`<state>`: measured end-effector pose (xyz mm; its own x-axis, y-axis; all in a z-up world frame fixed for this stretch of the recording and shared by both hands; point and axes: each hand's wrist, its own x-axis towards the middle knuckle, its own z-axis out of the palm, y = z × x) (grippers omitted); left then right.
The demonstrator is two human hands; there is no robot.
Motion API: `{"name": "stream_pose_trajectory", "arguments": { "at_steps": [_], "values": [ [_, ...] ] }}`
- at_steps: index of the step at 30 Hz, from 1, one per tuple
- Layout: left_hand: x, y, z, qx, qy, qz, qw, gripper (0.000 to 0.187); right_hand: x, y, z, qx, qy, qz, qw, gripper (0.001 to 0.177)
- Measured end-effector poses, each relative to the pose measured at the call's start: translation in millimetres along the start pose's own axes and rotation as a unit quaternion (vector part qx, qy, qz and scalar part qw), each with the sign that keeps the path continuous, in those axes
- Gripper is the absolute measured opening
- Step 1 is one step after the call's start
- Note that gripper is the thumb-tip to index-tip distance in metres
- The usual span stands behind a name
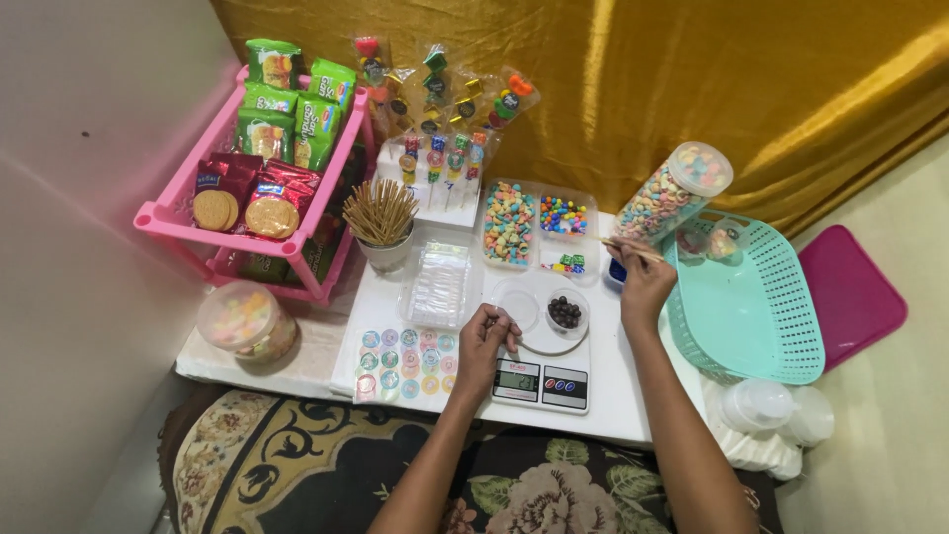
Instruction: Measuring and portioning various small candies into a container on a digital scale using a stick and a spoon.
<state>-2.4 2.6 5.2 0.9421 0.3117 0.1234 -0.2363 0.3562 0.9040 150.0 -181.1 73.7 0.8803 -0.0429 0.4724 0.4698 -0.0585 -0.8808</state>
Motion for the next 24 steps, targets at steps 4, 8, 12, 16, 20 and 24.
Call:
{"name": "stream_pose_trajectory", "arguments": {
  "at_steps": [4,8,12,16,20,24],
  "values": [
    [1.5,-5.8,-1.5,-0.008,-0.002,0.004,1.0,0.016,-59.4,-33.9,-22.6,0.006,0.004,0.0,1.0,0.019],
    [0.2,-7.1,-0.1,-0.007,0.006,0.008,1.0,0.013,-98.6,-56.1,-32.1,-0.028,0.009,-0.014,0.999,0.015],
    [-0.1,-11.7,-1.2,0.005,0.008,0.014,1.0,0.013,-103.6,-68.8,-26.7,-0.139,-0.047,-0.113,0.983,0.016],
    [-4.3,-7.1,1.6,-0.001,0.016,0.017,1.0,0.013,-109.2,-62.9,-25.4,-0.165,-0.076,-0.136,0.974,0.014],
    [-3.4,-10.1,0.8,0.012,0.017,0.016,1.0,0.015,-108.6,-56.5,-30.8,-0.158,-0.072,-0.143,0.974,0.014],
    [-3.1,-8.5,1.5,0.019,0.02,0.013,1.0,0.015,-105.6,-56.0,-34.2,-0.078,-0.029,-0.129,0.988,0.017]
  ]
}}
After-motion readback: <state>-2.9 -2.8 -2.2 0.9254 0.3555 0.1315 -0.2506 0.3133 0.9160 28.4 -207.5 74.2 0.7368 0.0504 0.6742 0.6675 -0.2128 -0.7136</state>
